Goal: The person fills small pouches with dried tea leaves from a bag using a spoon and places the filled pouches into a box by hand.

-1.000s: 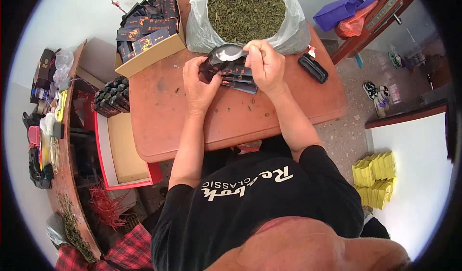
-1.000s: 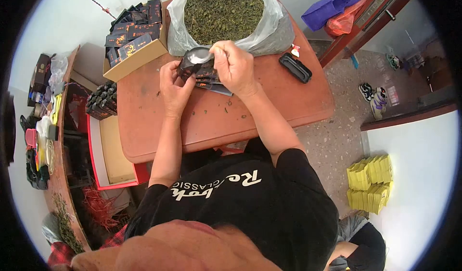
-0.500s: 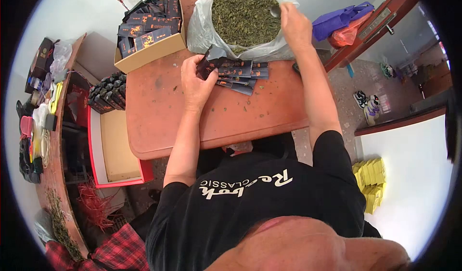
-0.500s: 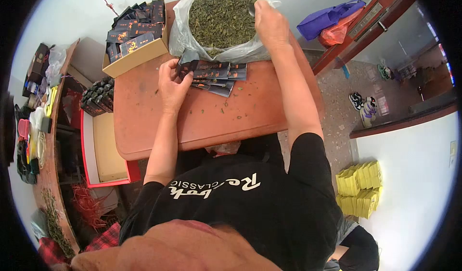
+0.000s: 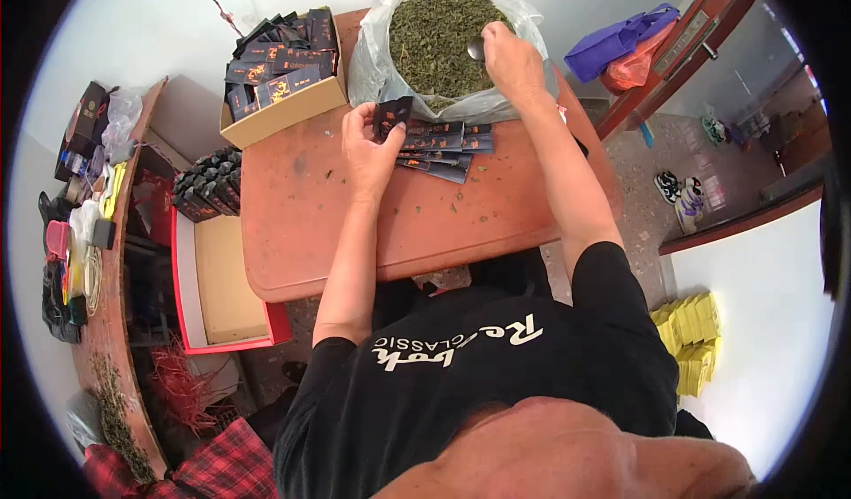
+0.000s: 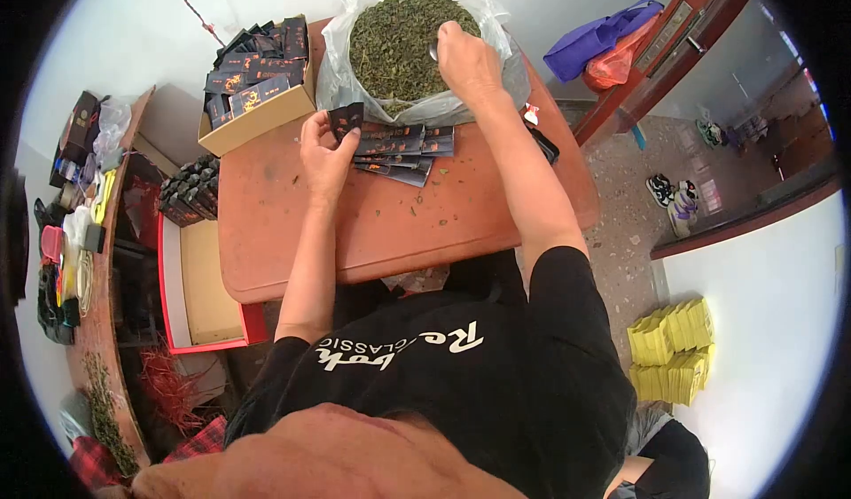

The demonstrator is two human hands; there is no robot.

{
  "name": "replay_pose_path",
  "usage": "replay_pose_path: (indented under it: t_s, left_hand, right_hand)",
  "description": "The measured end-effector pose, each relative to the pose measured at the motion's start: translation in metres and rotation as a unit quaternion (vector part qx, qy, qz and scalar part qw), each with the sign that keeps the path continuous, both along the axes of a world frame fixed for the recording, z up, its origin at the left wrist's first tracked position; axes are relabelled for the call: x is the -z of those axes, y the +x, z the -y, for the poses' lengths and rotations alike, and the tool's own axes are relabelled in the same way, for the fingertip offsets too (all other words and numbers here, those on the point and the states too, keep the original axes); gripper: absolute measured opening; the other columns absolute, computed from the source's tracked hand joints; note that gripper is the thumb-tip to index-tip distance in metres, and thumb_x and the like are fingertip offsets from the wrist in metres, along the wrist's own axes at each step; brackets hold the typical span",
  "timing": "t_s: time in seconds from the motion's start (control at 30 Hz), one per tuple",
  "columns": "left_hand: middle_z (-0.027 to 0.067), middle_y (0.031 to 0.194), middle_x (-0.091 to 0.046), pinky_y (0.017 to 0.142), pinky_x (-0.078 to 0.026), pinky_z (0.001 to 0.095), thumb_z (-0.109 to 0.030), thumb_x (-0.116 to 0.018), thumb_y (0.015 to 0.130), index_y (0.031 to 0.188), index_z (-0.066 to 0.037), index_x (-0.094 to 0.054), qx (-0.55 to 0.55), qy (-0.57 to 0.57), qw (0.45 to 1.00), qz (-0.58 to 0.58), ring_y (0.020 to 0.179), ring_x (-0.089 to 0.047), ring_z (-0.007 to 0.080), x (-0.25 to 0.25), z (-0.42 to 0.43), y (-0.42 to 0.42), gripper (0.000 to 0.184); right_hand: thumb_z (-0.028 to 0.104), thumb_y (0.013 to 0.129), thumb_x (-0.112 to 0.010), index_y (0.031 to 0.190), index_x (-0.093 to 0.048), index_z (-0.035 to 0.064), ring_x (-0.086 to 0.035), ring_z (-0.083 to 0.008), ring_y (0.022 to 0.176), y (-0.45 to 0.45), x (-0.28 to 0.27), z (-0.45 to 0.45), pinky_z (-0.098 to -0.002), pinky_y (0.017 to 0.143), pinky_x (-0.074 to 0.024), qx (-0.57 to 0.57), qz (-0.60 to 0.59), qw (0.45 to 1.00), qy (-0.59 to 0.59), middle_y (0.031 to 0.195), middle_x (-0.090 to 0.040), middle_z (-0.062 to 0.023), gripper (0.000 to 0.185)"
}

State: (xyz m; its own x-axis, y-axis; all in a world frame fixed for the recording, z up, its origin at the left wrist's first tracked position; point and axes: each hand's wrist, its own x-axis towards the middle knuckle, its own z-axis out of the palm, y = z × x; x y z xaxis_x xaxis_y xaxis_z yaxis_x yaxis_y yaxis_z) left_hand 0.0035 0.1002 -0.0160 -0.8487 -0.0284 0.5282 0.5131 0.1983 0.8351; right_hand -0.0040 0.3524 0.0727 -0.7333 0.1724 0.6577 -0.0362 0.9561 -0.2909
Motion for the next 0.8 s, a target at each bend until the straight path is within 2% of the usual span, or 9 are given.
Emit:
replay_pose_path:
  t_s: [0.07,0.2,0.23,0.33,0.37,0.47,0.6,0.8]
  left_hand:
    - [0.0096,0.107,-0.059,0.089,-0.051,0.0357,-0.013,-0.079,0.074,0.113,0.0,-0.061,-0.002,0.004,1.0,0.017,0.099,-0.061,0.023,-0.009,-0.008,0.0,0.044]
    - [0.0104,0.107,-0.059,0.09,-0.05,0.0371,-0.014,-0.079,0.074,0.111,-0.001,-0.061,-0.015,-0.008,1.0,0.023,0.099,-0.06,0.0248,-0.014,-0.018,-0.005,0.043]
    - [0.0108,0.107,-0.059,0.091,-0.049,0.0379,-0.014,-0.079,0.074,0.11,-0.002,-0.061,-0.016,-0.015,1.0,0.02,0.1,-0.06,0.0258,-0.009,-0.02,-0.007,0.043]
    - [0.0117,0.107,-0.06,0.091,-0.048,0.0401,-0.015,-0.079,0.073,0.109,-0.003,-0.061,-0.025,-0.042,0.999,0.009,0.101,-0.06,0.0288,-0.002,-0.023,-0.01,0.042]
    - [0.0119,0.106,-0.06,0.092,-0.048,0.0408,-0.016,-0.079,0.073,0.109,-0.003,-0.061,-0.028,-0.054,0.998,0.002,0.101,-0.059,0.0298,-0.002,-0.023,-0.009,0.043]
    - [0.012,0.105,-0.06,0.092,-0.047,0.0421,-0.017,-0.079,0.072,0.109,-0.004,-0.061,-0.032,-0.065,0.997,0.0,0.103,-0.059,0.0314,0.001,-0.022,-0.01,0.043]
    - [0.012,0.105,-0.061,0.092,-0.047,0.0427,-0.017,-0.08,0.072,0.11,-0.005,-0.061,-0.018,-0.068,0.998,0.002,0.104,-0.059,0.0318,0.004,-0.026,-0.012,0.044]
    - [0.012,0.106,-0.061,0.092,-0.047,0.0435,-0.017,-0.08,0.072,0.111,-0.005,-0.061,-0.013,-0.083,0.996,-0.014,0.104,-0.059,0.0324,0.005,-0.027,-0.011,0.045]
  right_hand:
    - [0.032,0.103,-0.045,0.109,-0.062,0.0073,-0.067,-0.0443,0.085,0.002,-0.003,-0.003,-0.0531,0.078,-0.0523,0.036,0.075,0.996,0.025,0.087,-0.07,-0.0244,0.03]
    - [0.026,0.101,-0.043,0.1,-0.063,0.0012,-0.069,-0.0409,0.076,-0.022,0.037,-0.003,-0.0527,0.077,-0.0532,-0.05,0.084,0.993,-0.065,0.075,-0.07,-0.0198,0.032]
    - [0.021,0.099,-0.042,0.097,-0.063,-0.0008,-0.07,-0.0315,0.066,-0.02,0.039,0.006,-0.0459,0.07,-0.0557,-0.079,0.071,0.989,-0.106,0.069,-0.07,-0.0141,0.03]
    - [0.022,0.097,-0.046,0.099,-0.064,-0.0009,-0.071,-0.0354,0.071,-0.014,0.029,0.025,-0.0476,0.075,-0.056,-0.081,0.095,0.953,-0.276,0.076,-0.07,-0.0229,0.029]
    - [0.02,0.096,-0.046,0.098,-0.063,-0.0004,-0.069,-0.0224,0.059,-0.011,0.025,0.027,-0.0377,0.06,-0.0566,-0.094,0.095,0.928,-0.348,0.07,-0.071,-0.0155,0.027]
    - [0.02,0.1,-0.041,0.101,-0.063,0.0003,-0.064,-0.0133,0.056,-0.016,0.025,0.019,-0.0285,0.048,-0.0511,-0.082,0.116,0.893,-0.426,0.07,-0.069,-0.0091,0.029]
    - [0.017,0.097,-0.043,0.101,-0.062,-0.0005,-0.065,-0.0155,0.054,-0.017,0.026,0.006,-0.0296,0.046,-0.0519,-0.098,0.098,0.86,-0.491,0.074,-0.071,-0.013,0.026]
    - [0.018,0.098,-0.044,0.103,-0.062,-0.0001,-0.059,-0.0129,0.052,-0.009,0.019,-0.014,-0.0264,0.045,-0.0462,-0.133,0.096,0.813,-0.558,0.072,-0.067,-0.0095,0.026]
